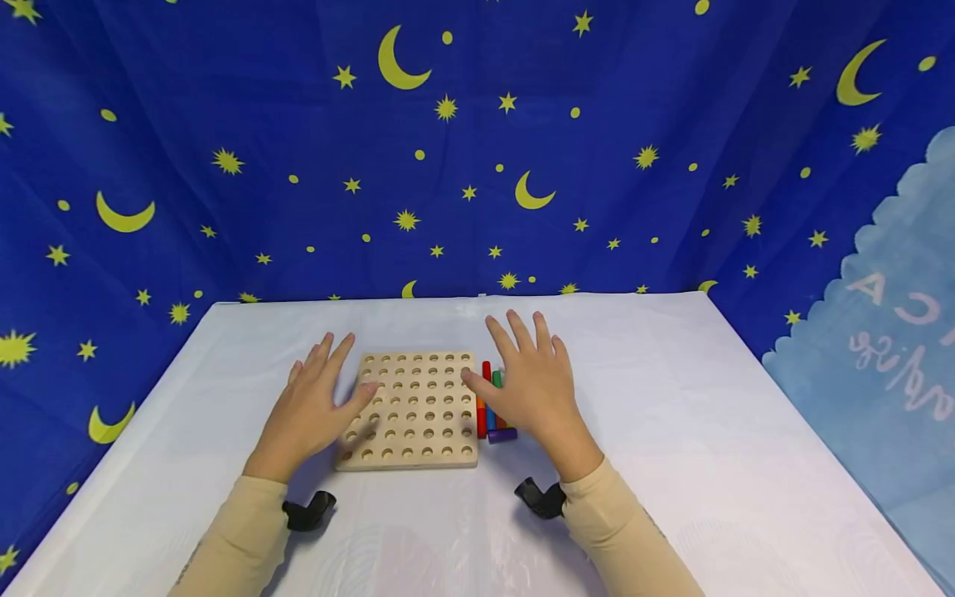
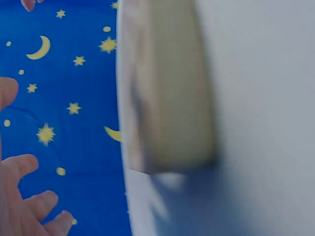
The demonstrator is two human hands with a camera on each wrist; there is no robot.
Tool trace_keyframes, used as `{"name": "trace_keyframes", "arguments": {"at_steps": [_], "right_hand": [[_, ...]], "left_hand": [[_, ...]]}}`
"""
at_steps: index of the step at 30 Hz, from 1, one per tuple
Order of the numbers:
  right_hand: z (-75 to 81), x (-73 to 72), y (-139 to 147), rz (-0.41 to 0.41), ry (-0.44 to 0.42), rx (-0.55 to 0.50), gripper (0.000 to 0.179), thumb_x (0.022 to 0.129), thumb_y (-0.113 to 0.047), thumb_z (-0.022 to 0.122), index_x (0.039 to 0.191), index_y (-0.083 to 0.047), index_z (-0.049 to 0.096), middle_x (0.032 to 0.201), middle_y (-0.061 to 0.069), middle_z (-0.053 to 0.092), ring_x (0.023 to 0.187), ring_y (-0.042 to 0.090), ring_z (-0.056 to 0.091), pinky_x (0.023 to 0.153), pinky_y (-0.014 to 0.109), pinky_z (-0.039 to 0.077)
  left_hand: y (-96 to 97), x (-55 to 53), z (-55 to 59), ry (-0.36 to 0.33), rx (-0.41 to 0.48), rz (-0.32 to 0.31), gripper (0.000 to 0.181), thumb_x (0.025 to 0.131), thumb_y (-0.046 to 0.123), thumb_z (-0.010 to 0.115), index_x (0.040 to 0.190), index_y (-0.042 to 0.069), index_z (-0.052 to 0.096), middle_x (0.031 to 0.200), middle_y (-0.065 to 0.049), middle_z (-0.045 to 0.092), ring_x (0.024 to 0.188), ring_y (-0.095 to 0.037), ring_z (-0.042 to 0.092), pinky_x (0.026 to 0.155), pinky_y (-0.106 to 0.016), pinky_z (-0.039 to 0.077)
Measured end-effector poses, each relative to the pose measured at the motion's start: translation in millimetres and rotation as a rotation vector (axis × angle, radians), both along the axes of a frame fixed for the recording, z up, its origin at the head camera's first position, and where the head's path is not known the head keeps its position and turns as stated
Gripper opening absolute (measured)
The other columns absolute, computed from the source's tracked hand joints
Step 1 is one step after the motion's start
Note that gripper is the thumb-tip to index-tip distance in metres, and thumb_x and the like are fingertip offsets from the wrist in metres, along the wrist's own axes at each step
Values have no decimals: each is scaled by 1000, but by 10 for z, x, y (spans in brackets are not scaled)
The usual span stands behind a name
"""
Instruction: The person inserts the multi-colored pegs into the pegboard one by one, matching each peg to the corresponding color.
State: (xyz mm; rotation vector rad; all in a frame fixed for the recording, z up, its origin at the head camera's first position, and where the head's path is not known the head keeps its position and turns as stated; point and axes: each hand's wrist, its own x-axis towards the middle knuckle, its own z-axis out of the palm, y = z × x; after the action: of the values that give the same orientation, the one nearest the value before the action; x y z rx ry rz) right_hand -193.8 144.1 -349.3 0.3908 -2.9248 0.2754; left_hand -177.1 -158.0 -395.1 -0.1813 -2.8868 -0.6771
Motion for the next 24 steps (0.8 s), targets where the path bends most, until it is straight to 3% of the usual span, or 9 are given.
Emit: {"name": "trace_keyframes", "arguments": {"at_steps": [4, 9, 12, 15, 20, 24], "right_hand": [[8, -24, 43, 11, -8, -17, 87, 88, -72, 51, 158, -27, 26, 165, 9, 25, 153, 42, 13, 117, 67, 26], [17, -83, 111, 14, -21, -47, 83, 91, -69, 49, 159, -27, 25, 165, 9, 25, 153, 42, 14, 116, 68, 26], [19, -125, 163, 9, -31, -67, 80, 94, -67, 46, 159, -26, 25, 165, 10, 25, 152, 44, 15, 115, 71, 26], [18, -175, 220, 4, -40, -85, 78, 95, -67, 43, 159, -25, 24, 165, 10, 26, 152, 45, 15, 114, 73, 26], [-16, -272, 329, 1, -62, -125, 76, 97, -63, 44, 159, -25, 24, 164, 11, 28, 151, 44, 18, 113, 74, 25], [-78, -367, 404, 14, -116, -170, 70, 99, -53, 50, 158, -25, 26, 162, 10, 32, 150, 41, 23, 117, 69, 25]], "left_hand": [[-61, 3, -147, -45, 55, -4, 99, 90, 71, 52, 161, 17, 11, 166, -20, 14, 152, -42, 15, 126, -58, 11], [-97, 52, -321, -206, 177, 26, 121, 81, 79, 56, 160, 15, -8, 166, -22, 6, 151, -49, 7, 121, -66, 15], [-93, 103, -410, -278, 203, 39, 127, 77, 82, 59, 159, 18, -12, 166, -22, 2, 149, -55, 4, 116, -72, 17], [-77, 148, -475, -288, 194, 35, 131, 73, 83, 62, 160, 17, -10, 167, -20, 2, 149, -54, 3, 116, -71, 17], [-27, 184, -535, -248, 171, 14, 140, 64, 86, 67, 161, 11, -2, 166, -21, 8, 151, -49, 6, 121, -65, 16], [-6, 216, -563, -227, 127, -12, 148, 57, 89, 68, 160, 7, 1, 166, -22, 11, 152, -47, 10, 123, -62, 16]]}}
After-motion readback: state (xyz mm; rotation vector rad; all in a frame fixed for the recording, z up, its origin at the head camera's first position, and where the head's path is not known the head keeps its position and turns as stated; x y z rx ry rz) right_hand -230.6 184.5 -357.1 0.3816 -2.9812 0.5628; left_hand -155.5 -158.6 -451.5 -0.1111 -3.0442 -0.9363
